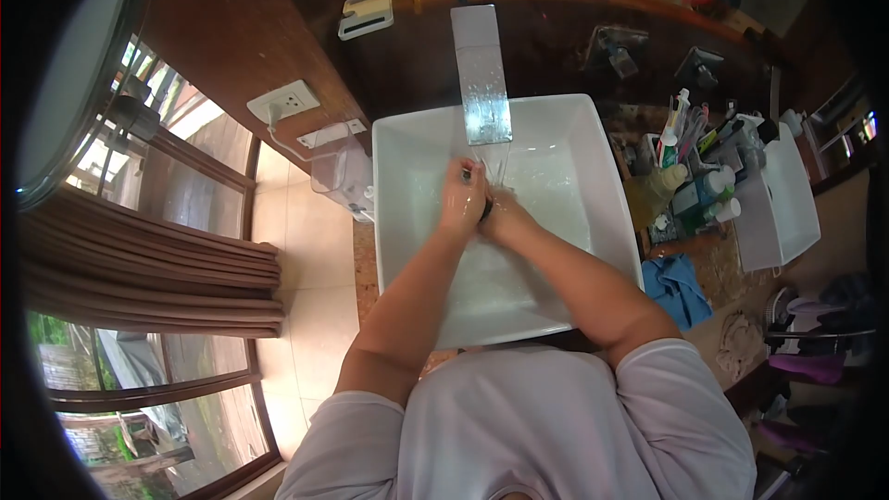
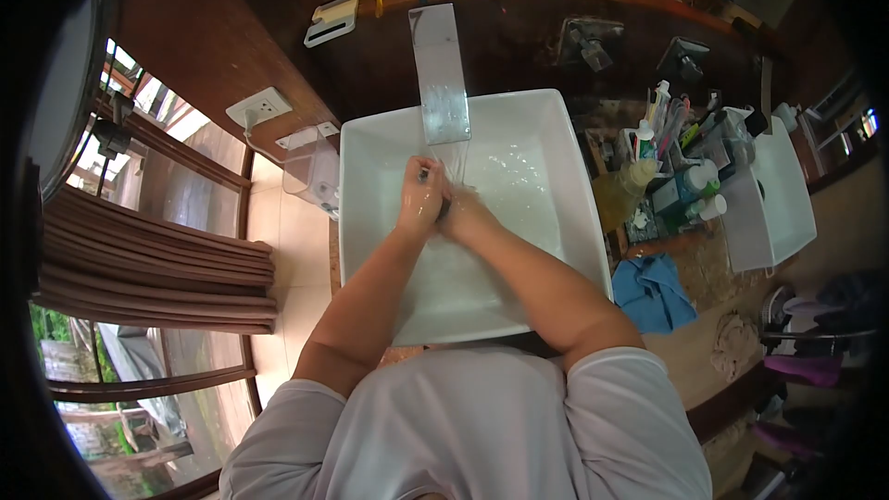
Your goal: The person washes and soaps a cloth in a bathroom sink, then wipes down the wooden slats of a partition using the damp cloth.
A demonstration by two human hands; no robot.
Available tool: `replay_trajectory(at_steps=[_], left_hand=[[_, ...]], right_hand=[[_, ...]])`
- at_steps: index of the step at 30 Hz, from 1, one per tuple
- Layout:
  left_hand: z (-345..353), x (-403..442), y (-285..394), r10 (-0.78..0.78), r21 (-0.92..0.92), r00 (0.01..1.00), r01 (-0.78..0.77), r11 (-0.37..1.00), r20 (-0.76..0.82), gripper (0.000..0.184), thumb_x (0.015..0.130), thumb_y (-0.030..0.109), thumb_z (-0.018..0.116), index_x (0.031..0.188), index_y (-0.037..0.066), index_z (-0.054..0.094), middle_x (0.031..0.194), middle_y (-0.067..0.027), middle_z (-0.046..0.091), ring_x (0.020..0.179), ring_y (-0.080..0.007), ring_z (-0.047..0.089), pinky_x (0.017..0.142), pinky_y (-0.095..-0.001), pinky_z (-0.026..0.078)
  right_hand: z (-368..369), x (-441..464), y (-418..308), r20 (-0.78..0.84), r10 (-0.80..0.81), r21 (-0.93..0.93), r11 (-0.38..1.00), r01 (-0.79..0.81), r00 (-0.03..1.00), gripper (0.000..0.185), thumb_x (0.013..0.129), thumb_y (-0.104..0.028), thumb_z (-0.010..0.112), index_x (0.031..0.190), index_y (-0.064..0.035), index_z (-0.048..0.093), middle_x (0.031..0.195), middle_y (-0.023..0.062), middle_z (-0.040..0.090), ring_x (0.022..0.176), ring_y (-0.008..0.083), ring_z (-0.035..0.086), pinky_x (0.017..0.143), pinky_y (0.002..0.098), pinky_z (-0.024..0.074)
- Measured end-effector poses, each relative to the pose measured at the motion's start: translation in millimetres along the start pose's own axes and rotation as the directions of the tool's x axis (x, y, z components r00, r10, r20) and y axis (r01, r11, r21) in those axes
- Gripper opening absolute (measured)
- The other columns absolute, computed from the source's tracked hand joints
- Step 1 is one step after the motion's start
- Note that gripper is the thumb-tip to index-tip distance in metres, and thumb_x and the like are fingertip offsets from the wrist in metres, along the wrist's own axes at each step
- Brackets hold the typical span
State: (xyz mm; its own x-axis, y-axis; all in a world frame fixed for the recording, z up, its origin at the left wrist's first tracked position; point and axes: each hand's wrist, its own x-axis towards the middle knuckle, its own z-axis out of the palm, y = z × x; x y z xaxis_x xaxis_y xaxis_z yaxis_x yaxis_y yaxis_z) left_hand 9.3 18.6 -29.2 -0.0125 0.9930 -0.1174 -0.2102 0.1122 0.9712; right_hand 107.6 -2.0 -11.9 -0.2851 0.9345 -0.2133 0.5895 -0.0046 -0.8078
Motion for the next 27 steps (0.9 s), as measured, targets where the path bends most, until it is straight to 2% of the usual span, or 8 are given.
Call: replay_trajectory(at_steps=[4, 7, 8, 13, 17, 18, 24, 27], left_hand=[[-1, 2, 15, -0.035, -0.085, 0.984, 0.021, 0.996, -0.174, 0.013, 0.091, 0.014, 0.052, 0.095, 0.007, 0.042, 0.064, -0.0042, 0.048, 0.055, -0.013, 0.046, 0.055, -0.0262, 0.042], [-25, 15, 13, 0.018, -0.09, 0.98, -0.036, 0.995, -0.2, 0.018, 0.089, 0.019, 0.057, 0.097, 0.006, 0.048, 0.08, -0.0069, 0.057, 0.073, -0.0143, 0.054, 0.067, -0.0259, 0.044], [-32, 18, 11, 0.031, -0.003, 0.982, -0.032, 0.999, -0.184, 0.021, 0.089, 0.02, 0.057, 0.099, 0.004, 0.049, 0.087, -0.0085, 0.058, 0.079, -0.0149, 0.054, 0.07, -0.0276, 0.044], [-31, 16, 7, 0.399, 0.522, 0.917, -0.333, 0.785, -0.016, 0.027, 0.079, 0.013, 0.058, 0.104, 0.004, 0.056, 0.102, -0.0148, 0.058, 0.092, -0.0219, 0.055, 0.082, -0.0311, 0.043], [-26, 8, 10, 0.034, 0.339, 0.997, -0.058, 0.939, 0.074, 0.03, 0.075, 0.012, 0.055, 0.104, 0.004, 0.057, 0.11, -0.0157, 0.057, 0.101, -0.0258, 0.055, 0.086, -0.032, 0.042], [-24, 9, 8, 0.087, 0.342, 0.988, -0.127, 0.931, 0.13, 0.033, 0.075, -0.001, 0.047, 0.107, 0.002, 0.052, 0.109, -0.0088, 0.053, 0.097, -0.0165, 0.051, 0.086, -0.0283, 0.039], [-19, -4, 22, 0.211, 0.665, 0.903, -0.419, 0.618, 0.374, 0.048, 0.07, 0.011, 0.061, 0.114, 0.0, 0.045, 0.109, -0.0143, 0.053, 0.102, -0.025, 0.052, 0.088, -0.0324, 0.042], [-8, -14, 24, 0.3, 0.573, 0.894, -0.444, 0.689, 0.332, 0.061, 0.066, 0.02, 0.071, 0.116, 0.0, 0.044, 0.103, -0.0166, 0.055, 0.101, -0.0275, 0.054, 0.086, -0.035, 0.044]], right_hand=[[-3, 3, 2, -0.189, -0.001, -0.238, 0.97, -0.045, 0.982, 0.048, 0.067, -0.027, 0.072, 0.108, -0.0081, 0.057, 0.104, 0.0182, 0.06, 0.092, 0.0345, 0.059, 0.079, 0.0379, 0.0472], [-25, 15, 36, -0.02, -0.27, -0.03, 0.962, 0.27, 0.963, 0.038, 0.072, -0.016, 0.069, 0.106, -0.0035, 0.057, 0.104, 0.0181, 0.06, 0.091, 0.0322, 0.06, 0.08, 0.0345, 0.0468], [-33, 14, 43, 0.065, -0.127, -0.243, 0.96, 0.139, 0.99, 0.03, 0.076, -0.01, 0.066, 0.105, -0.0053, 0.059, 0.097, 0.0153, 0.062, 0.087, 0.0284, 0.061, 0.078, 0.0335, 0.0468], [-44, 2, 22, -0.154, -0.032, 0.132, 0.99, 0.053, 0.988, 0.019, 0.082, -0.007, 0.059, 0.101, -0.0031, 0.057, 0.085, 0.0048, 0.061, 0.077, 0.0127, 0.056, 0.072, 0.0261, 0.0448], [-29, 15, 43, -0.094, -0.103, 0.293, 0.948, 0.126, 0.99, 0.016, 0.086, -0.006, 0.055, 0.102, -0.0035, 0.053, 0.089, 0.0024, 0.059, 0.082, 0.0104, 0.053, 0.072, 0.0238, 0.0441], [-30, 12, 37, -0.052, -0.142, 0.339, 0.929, 0.151, 0.989, 0.017, 0.087, -0.006, 0.054, 0.103, -0.0041, 0.052, 0.09, 0.0021, 0.058, 0.084, 0.0106, 0.053, 0.073, 0.0239, 0.0441], [-39, 5, 17, -0.158, -0.025, 0.703, 0.699, 0.13, 0.987, 0.028, 0.086, -0.006, 0.056, 0.11, -0.0113, 0.046, 0.089, 0.0021, 0.055, 0.083, 0.0113, 0.055, 0.07, 0.0244, 0.0469], [-52, -1, 10, -0.102, 0.071, 0.894, 0.445, 0.06, 0.992, 0.029, 0.084, -0.006, 0.058, 0.11, -0.0115, 0.047, 0.092, 0.0018, 0.056, 0.081, 0.0108, 0.056, 0.069, 0.0245, 0.047]])
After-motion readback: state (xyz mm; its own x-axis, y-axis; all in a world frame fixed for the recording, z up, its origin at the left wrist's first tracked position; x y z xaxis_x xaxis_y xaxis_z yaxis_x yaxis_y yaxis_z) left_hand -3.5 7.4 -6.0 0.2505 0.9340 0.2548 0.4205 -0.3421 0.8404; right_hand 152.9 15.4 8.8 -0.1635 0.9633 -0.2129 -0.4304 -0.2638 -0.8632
